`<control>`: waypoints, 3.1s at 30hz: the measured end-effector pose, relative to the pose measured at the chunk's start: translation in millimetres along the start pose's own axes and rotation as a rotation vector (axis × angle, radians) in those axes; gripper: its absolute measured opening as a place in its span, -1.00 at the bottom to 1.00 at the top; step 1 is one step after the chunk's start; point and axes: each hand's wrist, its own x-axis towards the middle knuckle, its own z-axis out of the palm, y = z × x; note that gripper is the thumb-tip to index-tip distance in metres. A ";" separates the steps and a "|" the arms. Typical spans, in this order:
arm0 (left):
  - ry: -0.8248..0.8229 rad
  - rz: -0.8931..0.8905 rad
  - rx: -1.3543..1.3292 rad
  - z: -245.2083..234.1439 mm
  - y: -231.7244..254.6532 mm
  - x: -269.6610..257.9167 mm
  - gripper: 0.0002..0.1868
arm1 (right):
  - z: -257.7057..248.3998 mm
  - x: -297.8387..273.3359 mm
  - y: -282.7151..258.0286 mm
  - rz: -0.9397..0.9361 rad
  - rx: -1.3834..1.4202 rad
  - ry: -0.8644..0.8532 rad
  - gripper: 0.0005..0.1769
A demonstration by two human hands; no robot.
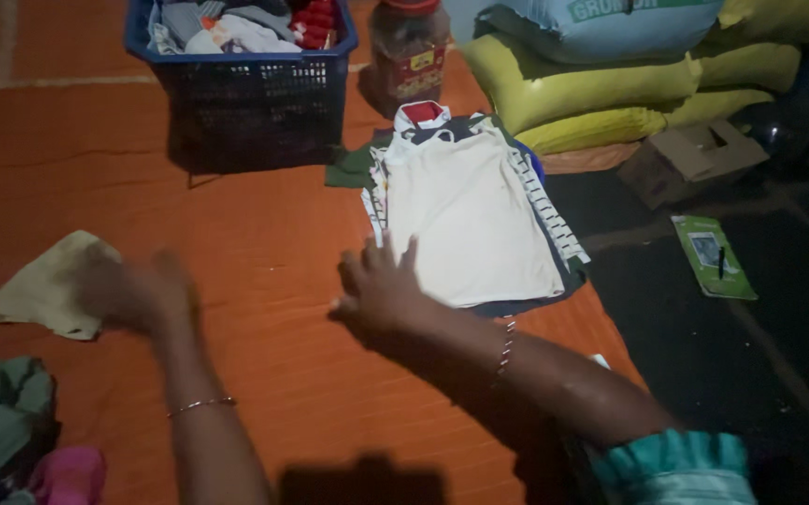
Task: The person irons several garments on an orange cloth-covered surface. They smooth and press a white tank top, a yellow cloth, and a patterned cloth, folding each after ironing and stacking them on a pile.
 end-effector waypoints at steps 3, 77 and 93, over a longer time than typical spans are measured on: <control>0.050 -0.152 0.185 15.7 -51.2 14.2 -0.31 | 36.3 -13.7 -37.9 -0.046 0.110 0.147 -0.04; -1.518 0.582 -1.205 -199.7 101.7 -139.1 -0.77 | -17.2 -250.7 48.9 0.053 0.235 0.697 -0.63; -1.129 0.829 -0.225 -146.5 99.1 -180.8 -0.59 | -2.2 -311.1 64.8 0.524 0.180 0.500 -0.70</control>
